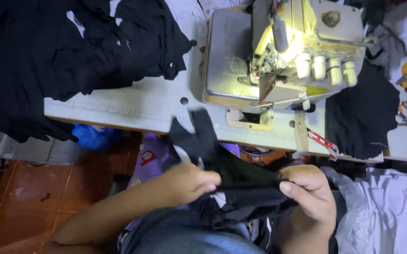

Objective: The person is organizing, inspecting, and folding black fabric components on a sewing table next to an overlock machine.

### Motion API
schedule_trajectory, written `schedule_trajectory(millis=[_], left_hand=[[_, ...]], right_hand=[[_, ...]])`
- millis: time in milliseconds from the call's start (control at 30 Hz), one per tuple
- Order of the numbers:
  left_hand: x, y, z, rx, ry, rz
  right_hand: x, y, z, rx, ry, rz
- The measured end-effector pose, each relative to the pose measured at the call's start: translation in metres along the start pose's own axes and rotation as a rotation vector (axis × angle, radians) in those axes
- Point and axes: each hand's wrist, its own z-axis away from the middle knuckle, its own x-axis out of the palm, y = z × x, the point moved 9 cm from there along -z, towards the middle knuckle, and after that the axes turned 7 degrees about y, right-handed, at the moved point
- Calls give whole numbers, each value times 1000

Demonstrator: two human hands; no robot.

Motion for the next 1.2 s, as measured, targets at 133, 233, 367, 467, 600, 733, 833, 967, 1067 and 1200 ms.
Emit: schedule_trajectory(millis=[133,233,367,467,600,733,833,967,1067,1200], left_hand=[[-70,31,16,183,626,-245],[-106,53,29,373,781,10],[-83,-8,22,140,428,526],[-66,42,22,375,-143,522],[-42,-31,36,110,-376,780],[-76,-99,33,17,-104,799],[-178,-146,25,-68,446,468],[-295,26,-9,702,904,-550],[-320,24,-101,662,859,-358],[-287,-32,-175,470,777,-295]], right_hand=[[14,-12,-9,83,-36,-116],[15,15,-7,150,9,-231],[8,38,-9,206,91,-129],[-45,66,28,191,382,-18],[-91,61,53,145,514,-343],[-50,-4,12,-47,483,-1064],[-72,88,65,11,507,-657],[-30,153,75,640,755,-468],[-2,195,52,701,453,-102],[42,217,88,713,301,-298]])
